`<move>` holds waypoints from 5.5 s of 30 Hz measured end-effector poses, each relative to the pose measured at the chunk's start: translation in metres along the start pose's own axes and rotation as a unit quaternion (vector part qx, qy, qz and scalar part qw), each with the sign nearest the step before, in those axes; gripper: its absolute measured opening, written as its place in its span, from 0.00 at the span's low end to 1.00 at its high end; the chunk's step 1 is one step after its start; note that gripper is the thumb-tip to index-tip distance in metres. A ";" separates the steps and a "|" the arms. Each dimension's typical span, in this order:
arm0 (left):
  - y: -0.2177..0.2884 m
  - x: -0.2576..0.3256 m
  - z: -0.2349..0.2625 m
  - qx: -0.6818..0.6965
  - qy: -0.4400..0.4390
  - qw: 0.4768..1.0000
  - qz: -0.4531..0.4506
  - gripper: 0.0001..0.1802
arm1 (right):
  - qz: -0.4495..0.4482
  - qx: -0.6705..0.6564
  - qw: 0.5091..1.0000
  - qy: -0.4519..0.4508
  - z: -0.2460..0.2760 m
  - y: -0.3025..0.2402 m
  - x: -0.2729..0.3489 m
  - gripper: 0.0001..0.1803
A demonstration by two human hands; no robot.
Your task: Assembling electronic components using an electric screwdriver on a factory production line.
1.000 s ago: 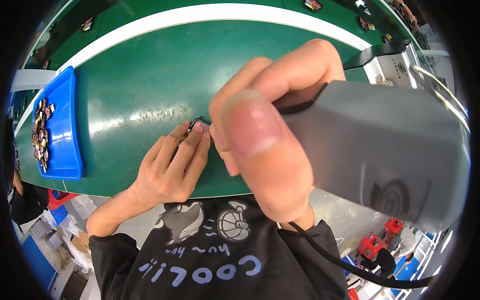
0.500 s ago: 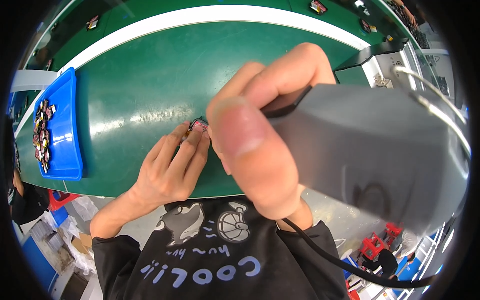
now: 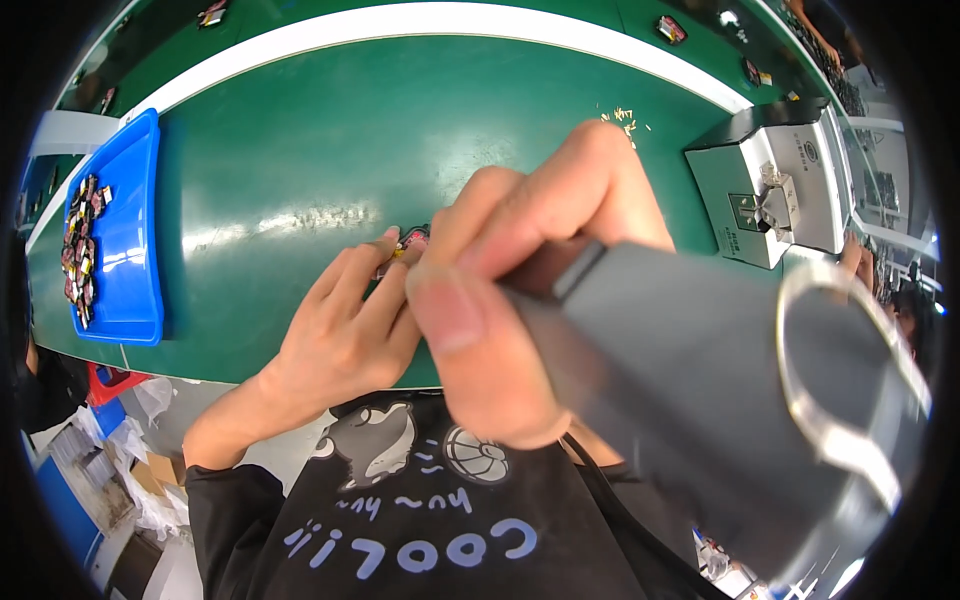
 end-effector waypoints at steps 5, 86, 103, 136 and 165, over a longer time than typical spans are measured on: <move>0.003 0.000 -0.004 -0.022 -0.011 1.000 -0.015 0.09 | 0.023 -0.022 0.997 0.076 0.001 0.004 0.002 0.09; 0.020 0.006 0.008 0.122 -0.071 0.977 0.157 0.24 | 0.182 0.004 0.958 0.221 0.097 -0.117 0.055 0.15; 0.026 -0.025 -0.003 0.161 -0.162 0.971 0.067 0.17 | 0.170 -0.018 0.953 0.249 0.074 -0.090 0.043 0.13; 0.046 -0.012 -0.026 0.032 0.012 0.999 0.005 0.13 | 0.081 -0.007 0.982 0.170 0.050 -0.027 0.013 0.12; 0.055 -0.020 -0.021 0.022 0.018 0.993 0.113 0.03 | 0.029 -0.080 0.987 0.139 0.052 -0.009 0.016 0.10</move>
Point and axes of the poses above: each hand's wrist, its own x-axis away from the middle knuckle, its own z-axis out of the back of the hand, y = z × x, the point moved 2 cm from there along -x, towards the middle knuckle, and after that the axes turned 15 degrees about z, right-handed, at the moved point
